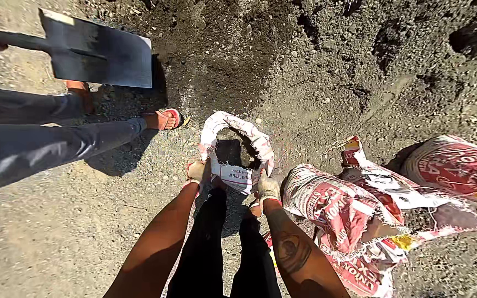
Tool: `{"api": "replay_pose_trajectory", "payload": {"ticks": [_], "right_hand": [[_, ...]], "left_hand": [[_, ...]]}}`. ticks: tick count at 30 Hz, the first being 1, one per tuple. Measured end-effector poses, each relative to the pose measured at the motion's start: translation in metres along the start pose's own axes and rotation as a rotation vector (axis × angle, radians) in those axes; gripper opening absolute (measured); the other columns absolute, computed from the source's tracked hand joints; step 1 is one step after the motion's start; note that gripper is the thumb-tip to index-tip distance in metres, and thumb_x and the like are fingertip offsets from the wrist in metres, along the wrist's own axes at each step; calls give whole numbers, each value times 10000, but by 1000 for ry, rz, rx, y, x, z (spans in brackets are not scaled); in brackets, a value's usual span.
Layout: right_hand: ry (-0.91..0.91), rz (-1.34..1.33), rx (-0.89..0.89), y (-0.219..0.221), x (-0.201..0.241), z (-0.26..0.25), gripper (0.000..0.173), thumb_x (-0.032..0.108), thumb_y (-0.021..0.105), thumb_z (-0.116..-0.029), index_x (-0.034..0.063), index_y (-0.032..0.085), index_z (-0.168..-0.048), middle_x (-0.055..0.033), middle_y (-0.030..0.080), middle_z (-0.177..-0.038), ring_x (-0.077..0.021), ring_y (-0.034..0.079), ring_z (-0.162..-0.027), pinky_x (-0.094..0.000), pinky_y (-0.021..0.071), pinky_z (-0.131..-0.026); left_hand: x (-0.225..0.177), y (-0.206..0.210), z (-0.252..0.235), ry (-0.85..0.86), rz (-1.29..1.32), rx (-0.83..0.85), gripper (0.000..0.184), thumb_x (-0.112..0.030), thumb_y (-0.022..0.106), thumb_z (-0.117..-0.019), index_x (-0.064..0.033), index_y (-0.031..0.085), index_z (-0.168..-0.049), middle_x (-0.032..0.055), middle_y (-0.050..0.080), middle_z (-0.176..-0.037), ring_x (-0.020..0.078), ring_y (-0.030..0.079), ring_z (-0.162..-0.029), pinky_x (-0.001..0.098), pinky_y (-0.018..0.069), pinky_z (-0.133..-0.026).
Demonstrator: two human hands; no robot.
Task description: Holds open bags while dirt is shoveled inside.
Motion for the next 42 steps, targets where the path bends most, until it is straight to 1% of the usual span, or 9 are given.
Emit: {"api": "replay_pose_trajectory", "payload": {"ticks": [5,9,15,18,23,28,32,36,42], "right_hand": [[-69,72,35,-9,10,2,507,380,413,-1098,-36,642,-1278,-255,673,-1246,-370,673,-1154,-556,530,-992],[-198,136,63,-32,-29,4,444,387,520,-1060,1,688,-1201,-241,711,-1106,-381,697,-1035,-603,535,-925],[-161,40,16,-38,-26,-8,438,398,524,-1049,27,684,-1219,-213,718,-1046,-345,712,-938,-574,560,-859],[-250,155,-167,-62,11,-4,632,496,650,-949,63,575,-1404,-212,669,-1284,-357,660,-1178,-585,511,-1004],[-549,286,-403,-89,84,17,1035,589,705,-847,73,252,-1622,-287,483,-1495,-445,586,-1269,-622,502,-997],[-564,361,-306,-91,115,2,493,503,473,-1037,150,629,-1343,-228,664,-1261,-445,649,-1140,-689,504,-897],[-552,274,-339,-104,116,-5,496,547,393,-1056,149,611,-1256,-217,702,-1070,-452,683,-999,-706,522,-768],[-459,194,-333,-125,139,-7,458,420,497,-1054,72,661,-1302,-252,691,-1228,-447,644,-1189,-682,469,-979],[-470,102,-341,-128,146,-3,409,395,541,-1034,83,679,-1258,-220,714,-1180,-414,662,-1158,-659,482,-977]], "left_hand": [[5,-5,7,37,94,-7,466,-400,467,-1082,-3,693,-1170,239,699,-1127,376,686,-1055,591,523,-941],[4,-16,27,124,74,9,431,-364,488,-1070,-2,695,-1179,249,694,-1156,407,662,-1122,631,498,-983],[8,-15,32,82,269,69,440,-388,453,-1081,-12,681,-1109,204,689,-973,336,683,-877,578,546,-821],[-2,-29,22,29,187,-80,528,-500,477,-1049,-26,699,-1121,235,706,-1014,399,694,-945,636,536,-844],[-27,-61,25,-55,95,-256,620,-558,489,-1019,20,707,-1078,293,695,-1106,469,664,-1093,686,502,-913],[-21,-58,15,-32,170,-289,654,-577,396,-1047,5,694,-1062,281,699,-1038,455,689,-1002,674,531,-846],[-8,-54,18,-50,218,-269,641,-574,404,-1040,6,677,-1057,289,687,-1049,465,678,-1013,684,523,-847],[-5,-54,15,-25,228,-255,640,-547,387,-1060,27,665,-1108,300,682,-1064,480,672,-1019,689,517,-859],[5,-52,10,-71,282,-230,652,-531,338,-1074,30,665,-1129,304,677,-1104,478,661,-1064,694,502,-892]]}}
Point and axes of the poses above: each hand's wrist, its own z-axis away from the middle knuckle, its own y-axis out of the palm, x = y × z, the point moved 10 cm from there along -z, towards the middle knuckle
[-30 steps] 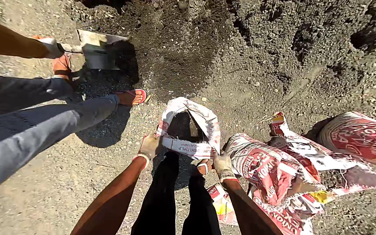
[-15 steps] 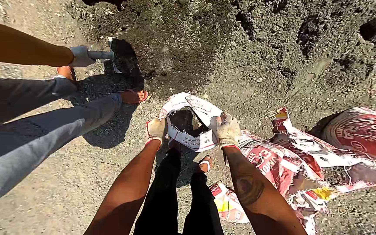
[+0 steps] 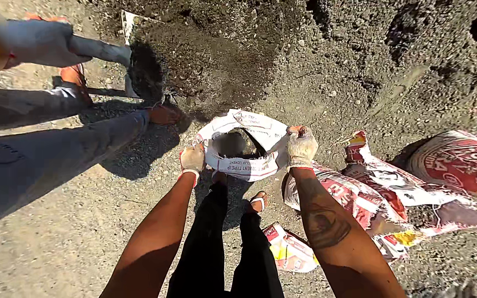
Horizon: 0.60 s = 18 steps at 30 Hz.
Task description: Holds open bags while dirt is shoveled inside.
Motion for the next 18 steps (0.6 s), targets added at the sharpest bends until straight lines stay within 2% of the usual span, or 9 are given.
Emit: {"api": "replay_pose_trajectory", "payload": {"ticks": [2,4,5,7,10,11,13,16,18], "right_hand": [[-13,-19,-13,0,-3,-1,412,410,543,-1032,88,681,-1249,-221,717,-1159,-419,669,-1132,-666,489,-953],[-73,-28,-58,3,-10,1,425,472,519,-1029,114,662,-1206,-209,716,-1068,-425,686,-1027,-681,521,-831],[-71,-24,-56,3,-10,1,422,477,518,-1028,120,666,-1198,-203,717,-1068,-421,686,-1030,-678,523,-832],[-7,-28,1,-1,-5,1,403,423,546,-1028,109,692,-1233,-212,719,-1157,-415,670,-1128,-670,493,-940],[-83,-71,-63,1,-13,9,431,502,495,-1031,133,657,-1181,-208,708,-1015,-433,687,-960,-687,521,-744],[-103,-85,-80,1,-15,9,447,519,481,-1032,137,653,-1189,-202,708,-1003,-432,688,-944,-688,521,-730],[-136,-94,-91,3,-14,9,455,502,462,-1046,123,649,-1215,-196,713,-1031,-419,692,-975,-681,529,-773],[-77,-108,-43,8,-7,12,416,373,498,-1052,55,667,-1259,-222,715,-1153,-406,671,-1129,-646,497,-963],[-76,-137,-44,11,-3,20,402,342,500,-1056,46,663,-1274,-217,710,-1178,-387,665,-1156,-622,492,-996]], "left_hand": [[5,4,-5,-17,28,12,668,-535,310,-1079,29,661,-1145,304,674,-1109,476,659,-1066,696,500,-889],[11,6,-9,-48,58,13,677,-542,287,-1077,17,665,-1129,292,680,-1086,461,668,-1029,686,510,-862],[15,8,-10,-65,81,12,683,-554,286,-1071,11,667,-1117,284,682,-1066,451,672,-1001,678,517,-843],[19,8,-9,-87,118,18,683,-565,298,-1068,6,668,-1130,280,679,-1061,446,669,-987,671,517,-838],[15,9,-9,-18,35,50,511,-421,393,-1095,5,664,-1173,276,675,-1088,442,665,-995,661,522,-854],[15,9,-9,2,24,42,470,-387,415,-1091,3,665,-1169,275,676,-1086,441,668,-991,662,526,-849],[22,8,-6,-54,111,-7,533,-453,374,-1086,-7,658,-1152,266,673,-1059,426,668,-953,656,527,-810],[23,8,4,-84,149,-58,593,-471,344,-1095,27,656,-1166,292,675,-1091,455,664,-1018,678,511,-865],[19,9,7,-69,129,-53,600,-468,343,-1098,40,654,-1175,299,674,-1112,458,663,-1048,674,509,-895]]}}
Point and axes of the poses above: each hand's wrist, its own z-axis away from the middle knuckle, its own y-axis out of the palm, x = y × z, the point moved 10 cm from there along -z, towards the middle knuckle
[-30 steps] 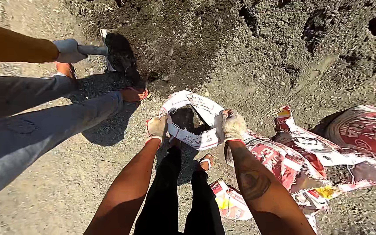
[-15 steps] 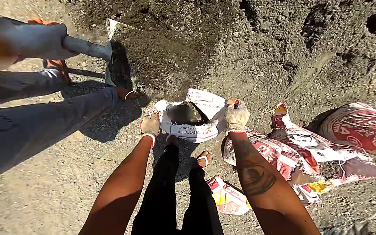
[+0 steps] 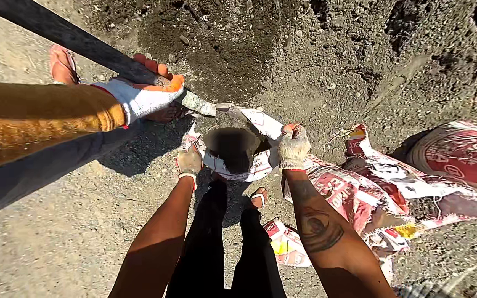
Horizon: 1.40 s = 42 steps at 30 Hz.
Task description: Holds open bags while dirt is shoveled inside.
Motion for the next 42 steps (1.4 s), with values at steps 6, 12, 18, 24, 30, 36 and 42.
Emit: {"api": "replay_pose_trajectory", "payload": {"ticks": [6,12,18,24,30,36,42], "right_hand": [[-99,-194,-42,3,-3,32,443,418,512,-1061,93,602,-1348,-163,702,-1190,-319,680,-1101,-586,539,-936],[187,22,124,43,-49,61,798,610,715,-877,78,524,-1440,-225,657,-1291,-397,637,-1191,-640,494,-991],[413,312,360,84,-137,113,550,497,686,-920,62,689,-1257,-185,721,-1192,-351,677,-1157,-593,521,-989],[337,157,234,57,-104,103,538,419,740,-894,90,649,-1310,-172,711,-1210,-336,667,-1163,-595,507,-999],[177,143,238,44,-58,63,513,481,567,-1012,74,648,-1314,-213,672,-1282,-362,624,-1240,-588,467,-1060],[121,-248,122,40,-52,54,376,309,534,-1073,25,662,-1284,-207,711,-1164,-315,670,-1127,-535,502,-1026],[230,-251,118,44,-53,46,457,403,461,-1095,34,653,-1286,-225,711,-1115,-352,679,-1069,-576,510,-971]], "left_hand": [[-1,-1,3,17,-15,-3,585,-504,411,-1069,15,678,-1097,255,704,-982,399,710,-897,629,557,-830],[6,17,8,102,-246,152,644,-637,530,-983,-28,733,-1033,235,722,-1024,412,692,-1019,656,519,-901],[50,21,41,65,-412,262,521,-502,490,-1037,-51,728,-1144,219,708,-1175,391,661,-1155,630,496,-988],[49,12,39,46,-363,170,472,-496,586,-979,-84,728,-1160,187,729,-1126,367,685,-1108,623,511,-963],[10,-4,20,157,-446,-1,727,-497,647,-929,-265,398,-1572,228,667,-1284,433,658,-1156,672,509,-935],[-22,-11,11,184,-72,-87,494,-493,483,-1063,-76,725,-1171,255,708,-1128,458,656,-1102,715,477,-925],[-34,-14,12,237,-31,-87,466,-455,463,-1074,-76,712,-1183,248,710,-1107,446,670,-1066,705,494,-901]]}}
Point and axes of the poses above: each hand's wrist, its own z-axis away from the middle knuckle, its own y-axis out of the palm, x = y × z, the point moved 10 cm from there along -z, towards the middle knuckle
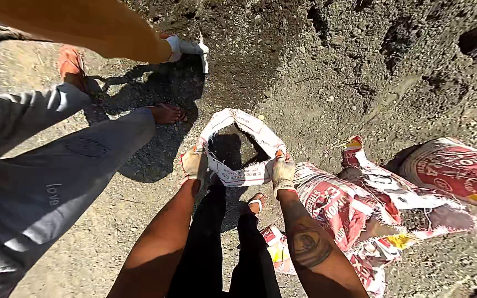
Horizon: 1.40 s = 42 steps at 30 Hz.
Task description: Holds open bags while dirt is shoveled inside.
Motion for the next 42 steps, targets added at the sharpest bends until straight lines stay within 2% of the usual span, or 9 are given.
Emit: {"api": "replay_pose_trajectory", "payload": {"ticks": [6,9,11,17,23,25,28,34,42], "right_hand": [[-61,155,21,-4,12,-8,634,574,738,-878,93,641,-1280,-212,708,-1114,-393,674,-1064,-649,517,-911],[-131,121,-3,-13,25,-7,422,413,679,-960,117,646,-1259,-188,703,-1130,-372,673,-1060,-641,532,-885],[-132,83,-23,-20,42,-11,354,324,615,-1007,61,691,-1233,-206,702,-1183,-368,652,-1147,-624,488,-987],[-124,159,-39,-24,46,-1,473,464,434,-1070,114,640,-1313,-221,692,-1180,-416,660,-1110,-668,513,-894],[-109,190,-69,-20,28,-13,510,554,434,-1043,171,643,-1306,-180,706,-1155,-388,672,-1081,-656,527,-864],[-91,208,-62,-23,35,-14,463,493,458,-1051,139,662,-1270,-185,705,-1150,-378,668,-1097,-633,523,-895],[-82,190,-41,-22,54,-28,397,316,494,-1068,42,678,-1288,-223,672,-1290,-369,600,-1274,-591,423,-1094],[-88,191,-17,-24,53,-28,400,331,508,-1061,47,676,-1288,-213,678,-1282,-357,608,-1264,-586,431,-1092],[-142,191,-11,-24,58,-22,375,350,527,-1050,58,714,-1192,-206,710,-1177,-359,653,-1168,-605,472,-1019]], "left_hand": [[-11,-10,6,43,25,-42,390,-450,570,-1023,-113,653,-1202,236,696,-1050,443,671,-1006,702,509,-801],[-10,-20,6,32,93,-57,387,-494,591,-1009,-139,679,-1136,200,703,-992,409,679,-935,670,520,-772],[-19,-22,5,65,81,-46,422,-482,560,-1027,-87,686,-1104,231,695,-982,437,674,-944,687,511,-785],[-22,-13,-18,-14,0,-7,355,-352,557,-1037,-49,730,-1105,218,723,-1054,391,684,-1045,659,491,-931],[-6,-5,-25,-104,166,16,394,-374,506,-1063,-47,721,-1108,207,716,-1053,368,678,-1030,637,502,-924],[0,-1,-25,-137,283,-9,389,-377,522,-1063,-43,720,-1081,187,712,-997,328,683,-950,599,522,-879],[10,9,-20,-233,502,-12,419,-403,497,-1079,-26,678,-1101,147,652,-880,254,625,-746,504,544,-720],[25,16,-10,-350,707,-17,455,-475,471,-1078,-56,641,-1131,77,607,-786,176,587,-613,399,549,-589],[22,3,3,-123,115,85,322,-147,467,-1084,67,587,-1292,275,628,-1242,383,621,-1145,575,501,-988]]}}
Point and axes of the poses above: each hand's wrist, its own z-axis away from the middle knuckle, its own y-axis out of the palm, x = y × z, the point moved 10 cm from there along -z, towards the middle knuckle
